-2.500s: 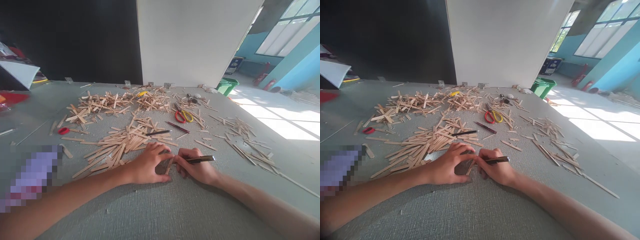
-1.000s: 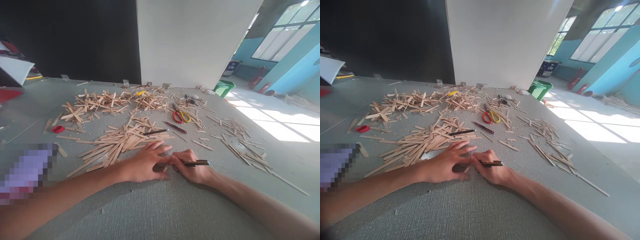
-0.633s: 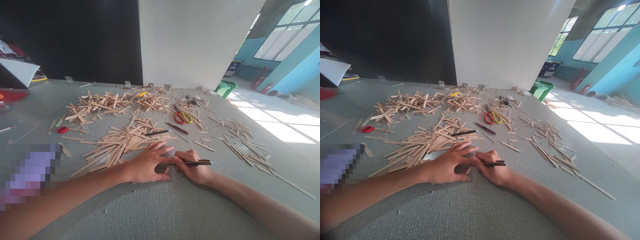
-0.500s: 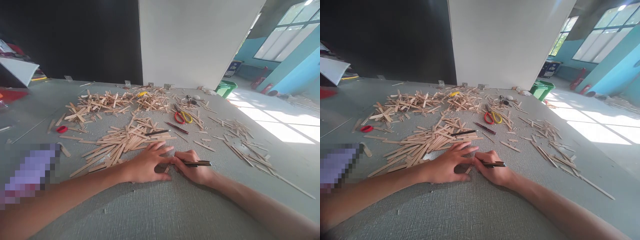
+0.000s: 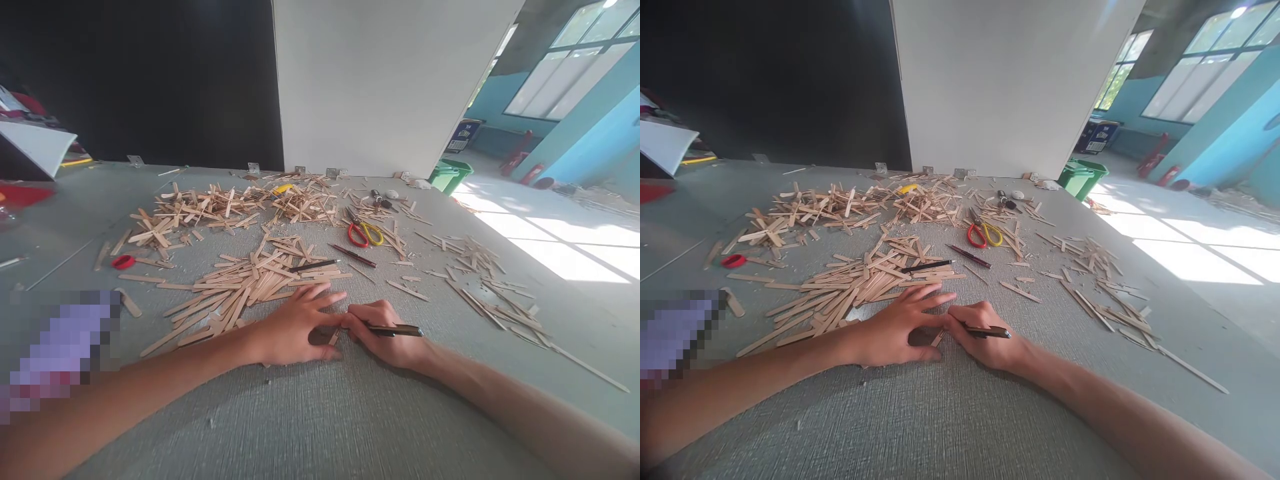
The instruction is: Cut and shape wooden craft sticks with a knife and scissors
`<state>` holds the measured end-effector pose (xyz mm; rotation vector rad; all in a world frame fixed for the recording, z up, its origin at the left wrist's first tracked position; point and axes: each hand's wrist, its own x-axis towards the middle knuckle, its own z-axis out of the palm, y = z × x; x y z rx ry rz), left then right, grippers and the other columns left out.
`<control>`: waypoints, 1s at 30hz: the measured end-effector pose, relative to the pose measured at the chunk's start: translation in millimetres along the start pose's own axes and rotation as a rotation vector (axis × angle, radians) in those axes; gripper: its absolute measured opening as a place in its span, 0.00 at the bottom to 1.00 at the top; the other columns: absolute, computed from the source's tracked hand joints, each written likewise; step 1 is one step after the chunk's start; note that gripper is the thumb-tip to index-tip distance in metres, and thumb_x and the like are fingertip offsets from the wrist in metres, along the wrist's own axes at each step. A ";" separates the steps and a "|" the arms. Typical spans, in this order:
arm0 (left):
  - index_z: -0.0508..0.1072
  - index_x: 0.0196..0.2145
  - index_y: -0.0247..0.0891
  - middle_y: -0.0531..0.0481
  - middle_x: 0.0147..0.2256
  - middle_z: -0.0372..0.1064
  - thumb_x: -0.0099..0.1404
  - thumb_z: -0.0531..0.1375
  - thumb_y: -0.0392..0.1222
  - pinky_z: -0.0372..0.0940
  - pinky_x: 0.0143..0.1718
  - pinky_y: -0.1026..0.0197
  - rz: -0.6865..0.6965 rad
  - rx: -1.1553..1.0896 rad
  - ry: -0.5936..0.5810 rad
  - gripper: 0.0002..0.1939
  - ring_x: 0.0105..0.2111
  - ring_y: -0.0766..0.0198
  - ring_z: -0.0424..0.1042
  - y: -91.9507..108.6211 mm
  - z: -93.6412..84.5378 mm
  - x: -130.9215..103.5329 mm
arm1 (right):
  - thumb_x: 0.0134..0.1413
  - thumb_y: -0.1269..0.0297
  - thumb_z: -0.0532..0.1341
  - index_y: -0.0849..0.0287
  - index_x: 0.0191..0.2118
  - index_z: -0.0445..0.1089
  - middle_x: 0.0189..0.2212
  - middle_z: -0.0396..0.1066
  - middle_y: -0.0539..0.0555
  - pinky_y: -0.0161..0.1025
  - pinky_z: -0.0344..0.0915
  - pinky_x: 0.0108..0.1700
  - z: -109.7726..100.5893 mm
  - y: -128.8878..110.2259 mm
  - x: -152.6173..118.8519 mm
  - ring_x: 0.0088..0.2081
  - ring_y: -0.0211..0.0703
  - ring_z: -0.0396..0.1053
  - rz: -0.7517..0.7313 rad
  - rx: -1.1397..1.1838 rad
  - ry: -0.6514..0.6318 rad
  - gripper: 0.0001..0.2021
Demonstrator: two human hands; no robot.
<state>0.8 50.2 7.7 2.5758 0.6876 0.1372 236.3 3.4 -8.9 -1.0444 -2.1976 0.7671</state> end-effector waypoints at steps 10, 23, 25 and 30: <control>0.72 0.60 0.60 0.55 0.74 0.45 0.67 0.67 0.57 0.44 0.70 0.32 -0.033 -0.006 -0.051 0.25 0.74 0.39 0.40 4.3 -5.6 0.8 | 0.75 0.62 0.52 0.58 0.30 0.62 0.23 0.60 0.45 0.34 0.52 0.28 0.3 3.3 -0.6 0.23 0.32 0.53 -0.066 0.015 -0.003 0.18; 0.66 0.66 0.62 0.54 0.74 0.45 0.66 0.67 0.60 0.42 0.70 0.30 -0.039 -0.018 -0.020 0.33 0.74 0.38 0.40 -0.5 1.5 -0.7 | 0.74 0.60 0.51 0.58 0.27 0.61 0.20 0.62 0.46 0.35 0.50 0.26 -2.7 -4.1 0.6 0.21 0.33 0.54 0.025 0.070 0.022 0.19; 0.65 0.66 0.61 0.53 0.74 0.45 0.65 0.67 0.61 0.42 0.70 0.31 -0.035 -0.013 -0.010 0.34 0.73 0.38 0.40 -1.5 2.9 -0.7 | 0.74 0.60 0.51 0.58 0.28 0.62 0.21 0.63 0.47 0.35 0.51 0.26 -3.8 -4.9 1.7 0.21 0.33 0.55 0.038 0.079 0.012 0.19; 0.69 0.64 0.61 0.54 0.74 0.46 0.65 0.67 0.62 0.44 0.70 0.31 -0.018 -0.020 0.007 0.31 0.73 0.38 0.42 -2.4 3.5 -0.8 | 0.74 0.59 0.52 0.58 0.28 0.62 0.21 0.63 0.47 0.34 0.52 0.27 -3.8 -3.3 3.0 0.22 0.33 0.56 0.037 0.075 -0.003 0.19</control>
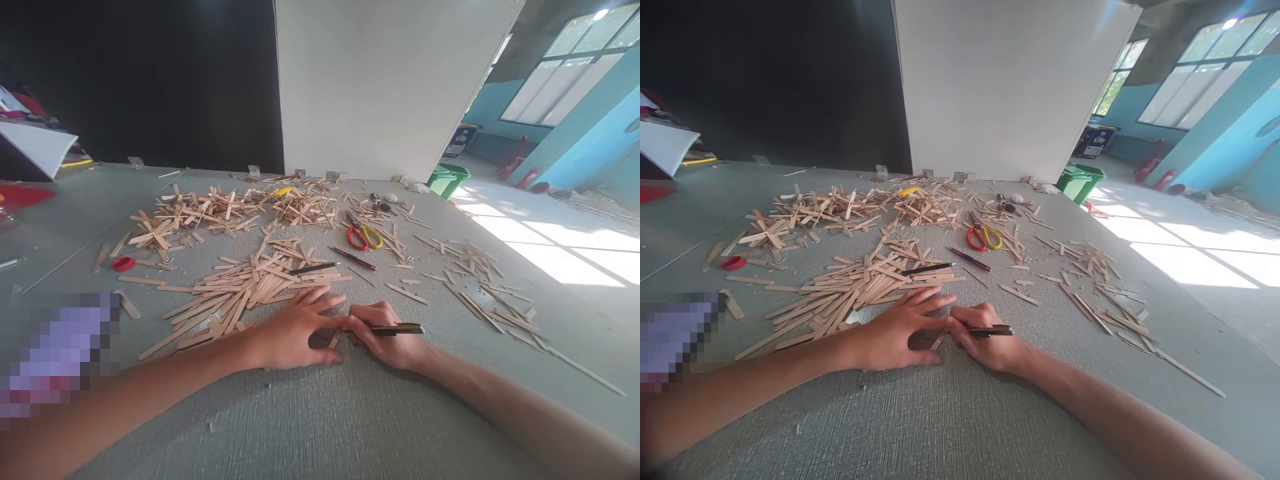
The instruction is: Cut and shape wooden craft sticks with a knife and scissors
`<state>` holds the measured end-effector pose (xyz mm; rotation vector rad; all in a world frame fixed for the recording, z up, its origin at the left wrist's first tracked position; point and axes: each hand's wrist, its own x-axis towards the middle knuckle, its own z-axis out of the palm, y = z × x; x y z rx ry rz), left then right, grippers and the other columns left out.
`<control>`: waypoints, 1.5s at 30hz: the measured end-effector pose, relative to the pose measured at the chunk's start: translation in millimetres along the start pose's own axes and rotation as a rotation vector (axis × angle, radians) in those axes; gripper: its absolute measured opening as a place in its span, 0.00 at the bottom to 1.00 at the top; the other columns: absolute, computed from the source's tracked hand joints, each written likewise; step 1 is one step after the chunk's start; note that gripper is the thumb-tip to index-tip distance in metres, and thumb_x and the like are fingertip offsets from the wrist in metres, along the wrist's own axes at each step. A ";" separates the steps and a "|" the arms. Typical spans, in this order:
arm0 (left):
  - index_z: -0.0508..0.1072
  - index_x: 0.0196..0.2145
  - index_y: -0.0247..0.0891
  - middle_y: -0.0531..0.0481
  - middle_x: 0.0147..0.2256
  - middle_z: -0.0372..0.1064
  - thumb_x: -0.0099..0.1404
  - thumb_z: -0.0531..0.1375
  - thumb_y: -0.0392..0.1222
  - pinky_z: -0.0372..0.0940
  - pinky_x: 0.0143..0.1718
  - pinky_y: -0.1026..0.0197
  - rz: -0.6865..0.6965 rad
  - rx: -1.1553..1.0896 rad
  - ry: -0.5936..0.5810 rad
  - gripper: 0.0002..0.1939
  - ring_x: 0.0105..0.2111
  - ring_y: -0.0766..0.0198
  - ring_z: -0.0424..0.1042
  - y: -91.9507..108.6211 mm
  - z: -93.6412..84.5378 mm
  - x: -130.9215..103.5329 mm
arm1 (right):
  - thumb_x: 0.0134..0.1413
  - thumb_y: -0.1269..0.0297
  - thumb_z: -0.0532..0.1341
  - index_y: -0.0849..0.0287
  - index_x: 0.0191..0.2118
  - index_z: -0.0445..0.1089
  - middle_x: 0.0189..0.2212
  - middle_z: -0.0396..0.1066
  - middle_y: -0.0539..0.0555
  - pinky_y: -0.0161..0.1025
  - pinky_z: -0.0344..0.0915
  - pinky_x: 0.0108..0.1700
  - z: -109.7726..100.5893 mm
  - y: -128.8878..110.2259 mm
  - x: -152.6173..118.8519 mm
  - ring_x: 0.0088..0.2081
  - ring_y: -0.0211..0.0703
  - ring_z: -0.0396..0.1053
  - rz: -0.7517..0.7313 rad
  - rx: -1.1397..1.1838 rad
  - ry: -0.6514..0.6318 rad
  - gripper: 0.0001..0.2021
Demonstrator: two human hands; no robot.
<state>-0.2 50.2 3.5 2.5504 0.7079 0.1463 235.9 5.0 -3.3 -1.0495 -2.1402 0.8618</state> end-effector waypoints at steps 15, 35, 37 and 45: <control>0.75 0.57 0.60 0.56 0.74 0.46 0.67 0.67 0.56 0.44 0.70 0.33 -0.015 -0.048 -0.028 0.21 0.74 0.41 0.41 5.3 -8.4 1.0 | 0.74 0.59 0.52 0.57 0.27 0.57 0.21 0.55 0.43 0.34 0.50 0.28 -0.1 -5.8 2.1 0.23 0.33 0.51 -0.003 -0.033 -0.049 0.20; 0.71 0.62 0.59 0.54 0.74 0.47 0.65 0.69 0.57 0.41 0.71 0.33 0.007 -0.040 0.011 0.29 0.74 0.40 0.41 0.4 -1.1 0.3 | 0.73 0.58 0.53 0.57 0.26 0.61 0.18 0.61 0.45 0.33 0.53 0.25 3.1 -3.6 3.9 0.20 0.33 0.56 0.057 0.020 0.010 0.21; 0.71 0.61 0.59 0.54 0.74 0.47 0.65 0.69 0.57 0.40 0.71 0.32 0.007 -0.041 0.016 0.29 0.74 0.40 0.41 -0.1 -0.6 0.3 | 0.73 0.57 0.53 0.57 0.25 0.60 0.18 0.60 0.45 0.33 0.52 0.26 2.9 -4.3 4.1 0.21 0.33 0.55 0.057 0.010 0.015 0.21; 0.70 0.63 0.60 0.54 0.74 0.46 0.65 0.68 0.58 0.40 0.71 0.32 0.000 -0.038 0.002 0.29 0.74 0.40 0.40 0.1 -1.4 -1.0 | 0.73 0.54 0.52 0.56 0.26 0.58 0.18 0.60 0.45 0.33 0.52 0.26 2.0 -5.7 4.6 0.21 0.33 0.55 0.066 0.036 0.011 0.22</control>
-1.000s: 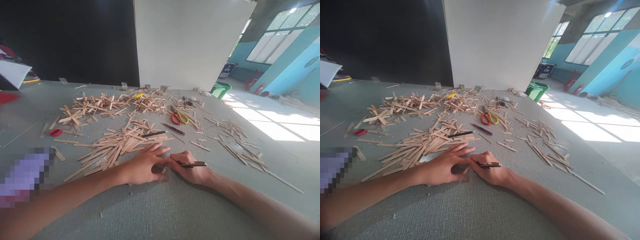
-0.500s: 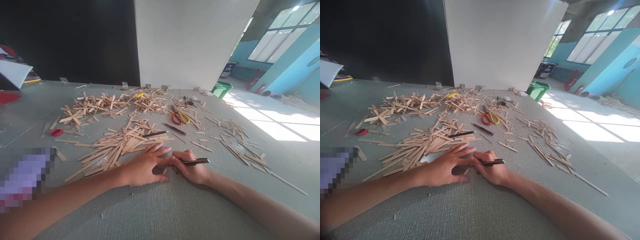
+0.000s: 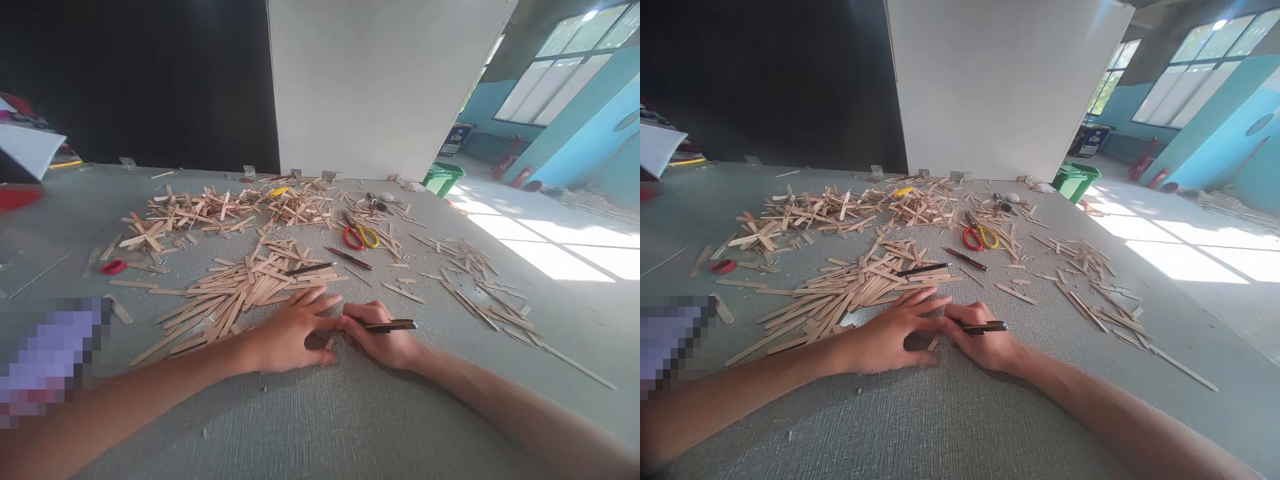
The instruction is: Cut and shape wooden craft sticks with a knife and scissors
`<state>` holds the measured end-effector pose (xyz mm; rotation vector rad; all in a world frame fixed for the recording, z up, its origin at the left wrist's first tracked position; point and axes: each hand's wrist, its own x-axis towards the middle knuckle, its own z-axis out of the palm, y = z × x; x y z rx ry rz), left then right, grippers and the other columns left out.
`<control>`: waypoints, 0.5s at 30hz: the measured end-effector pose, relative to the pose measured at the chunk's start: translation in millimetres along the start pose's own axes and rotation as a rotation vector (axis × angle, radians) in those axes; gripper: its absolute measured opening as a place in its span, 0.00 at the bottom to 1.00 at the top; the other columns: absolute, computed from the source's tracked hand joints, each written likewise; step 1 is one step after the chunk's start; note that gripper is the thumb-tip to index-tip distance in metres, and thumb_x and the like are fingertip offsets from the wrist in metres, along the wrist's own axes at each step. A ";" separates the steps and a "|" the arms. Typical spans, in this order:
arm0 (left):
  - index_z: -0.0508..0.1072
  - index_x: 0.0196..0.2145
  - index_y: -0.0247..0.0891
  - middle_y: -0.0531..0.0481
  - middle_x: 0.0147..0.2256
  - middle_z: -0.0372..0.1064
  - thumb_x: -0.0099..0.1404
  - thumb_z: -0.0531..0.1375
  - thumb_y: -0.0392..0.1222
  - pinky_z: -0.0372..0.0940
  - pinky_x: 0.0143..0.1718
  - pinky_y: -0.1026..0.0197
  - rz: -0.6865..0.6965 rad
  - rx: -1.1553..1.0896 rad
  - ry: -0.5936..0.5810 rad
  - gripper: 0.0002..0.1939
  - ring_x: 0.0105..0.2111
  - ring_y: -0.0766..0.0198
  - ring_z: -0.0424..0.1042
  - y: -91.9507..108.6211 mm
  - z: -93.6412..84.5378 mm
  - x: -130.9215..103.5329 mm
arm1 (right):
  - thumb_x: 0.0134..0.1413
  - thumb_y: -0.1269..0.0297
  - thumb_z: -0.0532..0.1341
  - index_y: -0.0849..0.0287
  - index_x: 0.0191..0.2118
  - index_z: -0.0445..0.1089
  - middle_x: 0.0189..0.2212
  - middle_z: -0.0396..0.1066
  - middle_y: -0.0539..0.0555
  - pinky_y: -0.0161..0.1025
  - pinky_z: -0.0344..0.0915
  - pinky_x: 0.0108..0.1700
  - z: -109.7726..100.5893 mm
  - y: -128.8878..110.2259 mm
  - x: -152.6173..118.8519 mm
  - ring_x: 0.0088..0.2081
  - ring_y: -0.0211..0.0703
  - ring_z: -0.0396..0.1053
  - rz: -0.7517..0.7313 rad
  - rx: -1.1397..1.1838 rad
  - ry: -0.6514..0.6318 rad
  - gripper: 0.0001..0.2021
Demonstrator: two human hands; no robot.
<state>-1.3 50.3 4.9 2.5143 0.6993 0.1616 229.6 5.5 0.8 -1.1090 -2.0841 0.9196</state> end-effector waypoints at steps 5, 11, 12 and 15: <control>0.73 0.60 0.59 0.55 0.74 0.47 0.65 0.69 0.58 0.41 0.71 0.32 0.018 -0.002 0.015 0.27 0.74 0.40 0.41 -2.4 1.7 0.4 | 0.73 0.56 0.52 0.56 0.25 0.56 0.20 0.58 0.45 0.34 0.51 0.26 -0.2 1.3 -0.8 0.22 0.34 0.53 -0.026 -0.057 0.004 0.22; 0.73 0.60 0.59 0.55 0.74 0.46 0.65 0.68 0.59 0.42 0.71 0.32 0.015 -0.002 0.010 0.26 0.74 0.40 0.41 -2.5 1.8 0.3 | 0.74 0.58 0.51 0.56 0.26 0.55 0.20 0.54 0.44 0.35 0.50 0.27 -1.2 1.5 -1.7 0.22 0.34 0.49 -0.067 -0.089 -0.006 0.21; 0.73 0.60 0.59 0.55 0.74 0.45 0.65 0.68 0.58 0.42 0.71 0.32 0.013 -0.002 0.007 0.26 0.74 0.40 0.41 -2.2 1.6 0.2 | 0.74 0.58 0.51 0.56 0.26 0.55 0.20 0.54 0.44 0.35 0.49 0.27 -1.2 1.5 -1.8 0.22 0.34 0.49 -0.070 -0.092 -0.004 0.21; 0.73 0.60 0.59 0.55 0.74 0.45 0.65 0.68 0.59 0.42 0.71 0.33 0.013 0.002 0.007 0.26 0.74 0.40 0.41 -1.2 1.1 0.0 | 0.74 0.58 0.51 0.55 0.26 0.54 0.20 0.53 0.44 0.35 0.49 0.27 -1.1 2.2 -2.2 0.22 0.34 0.49 -0.081 -0.095 -0.005 0.21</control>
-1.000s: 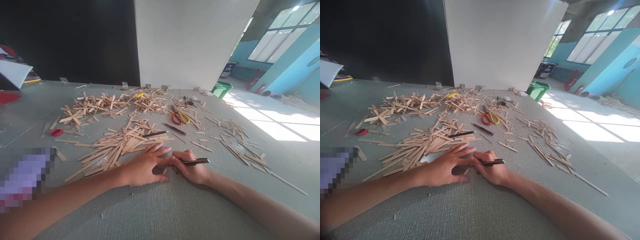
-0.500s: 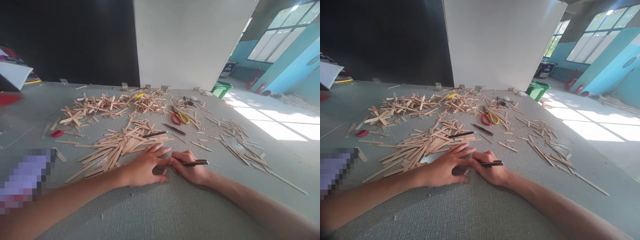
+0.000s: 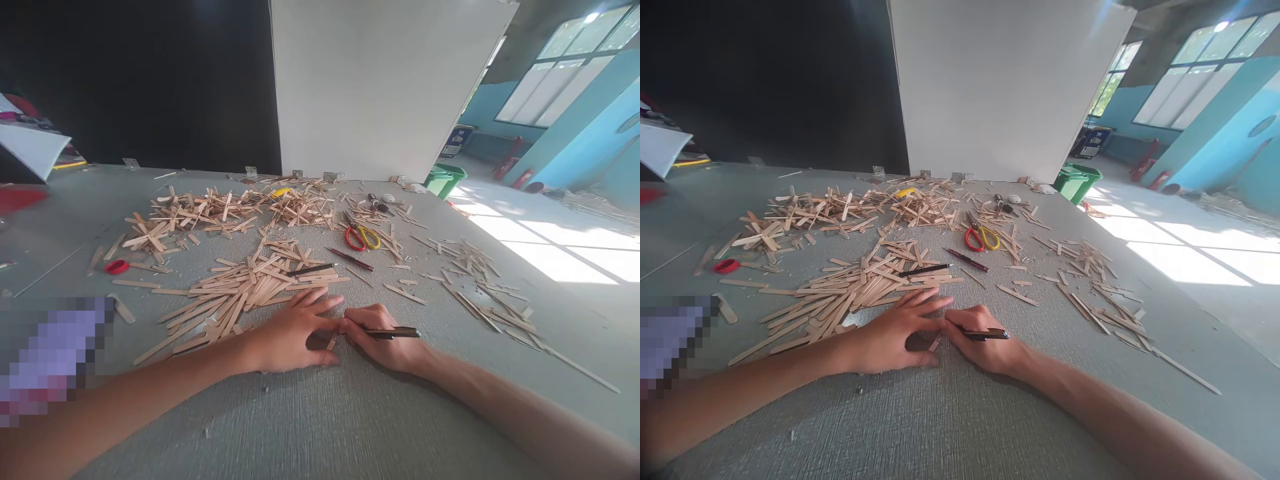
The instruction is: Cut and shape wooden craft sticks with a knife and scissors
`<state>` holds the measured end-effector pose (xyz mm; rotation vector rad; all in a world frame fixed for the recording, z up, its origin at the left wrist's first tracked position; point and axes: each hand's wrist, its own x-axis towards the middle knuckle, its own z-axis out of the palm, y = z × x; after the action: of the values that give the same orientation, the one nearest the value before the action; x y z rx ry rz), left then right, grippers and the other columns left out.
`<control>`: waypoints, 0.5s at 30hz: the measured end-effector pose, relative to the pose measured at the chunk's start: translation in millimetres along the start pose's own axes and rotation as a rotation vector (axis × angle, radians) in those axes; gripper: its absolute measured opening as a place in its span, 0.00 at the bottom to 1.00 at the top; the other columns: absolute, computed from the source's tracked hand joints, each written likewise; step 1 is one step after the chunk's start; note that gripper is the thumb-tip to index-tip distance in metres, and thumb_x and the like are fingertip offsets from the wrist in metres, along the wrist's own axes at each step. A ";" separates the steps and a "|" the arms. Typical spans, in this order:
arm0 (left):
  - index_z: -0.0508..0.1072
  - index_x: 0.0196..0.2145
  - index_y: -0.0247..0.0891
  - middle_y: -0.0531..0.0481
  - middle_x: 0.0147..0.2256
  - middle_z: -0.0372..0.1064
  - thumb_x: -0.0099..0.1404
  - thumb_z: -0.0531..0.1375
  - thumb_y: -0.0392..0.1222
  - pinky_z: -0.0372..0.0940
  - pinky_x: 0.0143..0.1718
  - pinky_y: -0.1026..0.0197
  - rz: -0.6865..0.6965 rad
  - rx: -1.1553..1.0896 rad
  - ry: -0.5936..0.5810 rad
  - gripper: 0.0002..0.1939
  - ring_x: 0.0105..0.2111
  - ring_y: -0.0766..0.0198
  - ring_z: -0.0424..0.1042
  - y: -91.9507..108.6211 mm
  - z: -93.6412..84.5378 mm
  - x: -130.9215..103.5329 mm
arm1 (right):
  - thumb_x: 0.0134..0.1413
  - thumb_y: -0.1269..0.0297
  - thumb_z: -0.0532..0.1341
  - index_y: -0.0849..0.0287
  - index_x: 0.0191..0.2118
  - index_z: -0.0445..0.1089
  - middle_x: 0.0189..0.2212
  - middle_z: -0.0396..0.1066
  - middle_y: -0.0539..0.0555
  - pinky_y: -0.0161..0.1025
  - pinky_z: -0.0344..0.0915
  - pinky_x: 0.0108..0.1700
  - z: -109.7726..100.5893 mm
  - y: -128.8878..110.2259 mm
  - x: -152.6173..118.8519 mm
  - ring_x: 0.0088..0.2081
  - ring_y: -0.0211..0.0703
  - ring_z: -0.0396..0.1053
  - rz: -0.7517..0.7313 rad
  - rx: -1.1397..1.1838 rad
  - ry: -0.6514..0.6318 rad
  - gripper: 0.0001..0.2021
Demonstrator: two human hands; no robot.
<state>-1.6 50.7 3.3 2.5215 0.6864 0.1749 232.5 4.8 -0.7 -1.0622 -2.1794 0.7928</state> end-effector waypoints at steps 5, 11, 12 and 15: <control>0.71 0.61 0.60 0.54 0.74 0.45 0.65 0.68 0.59 0.42 0.71 0.33 -0.014 0.018 -0.027 0.28 0.74 0.40 0.41 1.1 -1.3 1.0 | 0.74 0.58 0.52 0.56 0.27 0.55 0.21 0.56 0.44 0.35 0.50 0.28 0.5 2.0 -1.3 0.23 0.34 0.52 0.022 0.009 -0.024 0.20; 0.71 0.62 0.61 0.55 0.74 0.44 0.66 0.68 0.58 0.40 0.71 0.34 -0.017 0.030 -0.049 0.28 0.74 0.42 0.40 3.3 -4.0 2.1 | 0.73 0.60 0.52 0.57 0.27 0.58 0.21 0.57 0.45 0.35 0.50 0.28 0.4 1.3 -1.5 0.23 0.34 0.52 0.063 -0.006 -0.027 0.19; 0.70 0.62 0.61 0.54 0.74 0.43 0.66 0.68 0.59 0.40 0.71 0.34 -0.021 0.030 -0.055 0.28 0.74 0.42 0.39 4.0 -4.6 2.1 | 0.73 0.61 0.52 0.57 0.27 0.58 0.21 0.57 0.45 0.35 0.49 0.27 0.4 1.3 -1.3 0.23 0.33 0.52 0.071 -0.006 -0.029 0.19; 0.69 0.63 0.61 0.55 0.75 0.42 0.66 0.67 0.60 0.40 0.71 0.34 -0.050 0.013 -0.086 0.30 0.74 0.41 0.36 5.5 -6.0 2.3 | 0.74 0.61 0.51 0.58 0.27 0.60 0.20 0.58 0.45 0.34 0.49 0.27 0.5 1.6 -0.5 0.22 0.33 0.53 0.083 0.004 -0.026 0.19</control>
<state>1.2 50.5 11.3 2.5053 0.7172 0.0443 233.1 5.1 -2.3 -1.1523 -2.1659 0.8518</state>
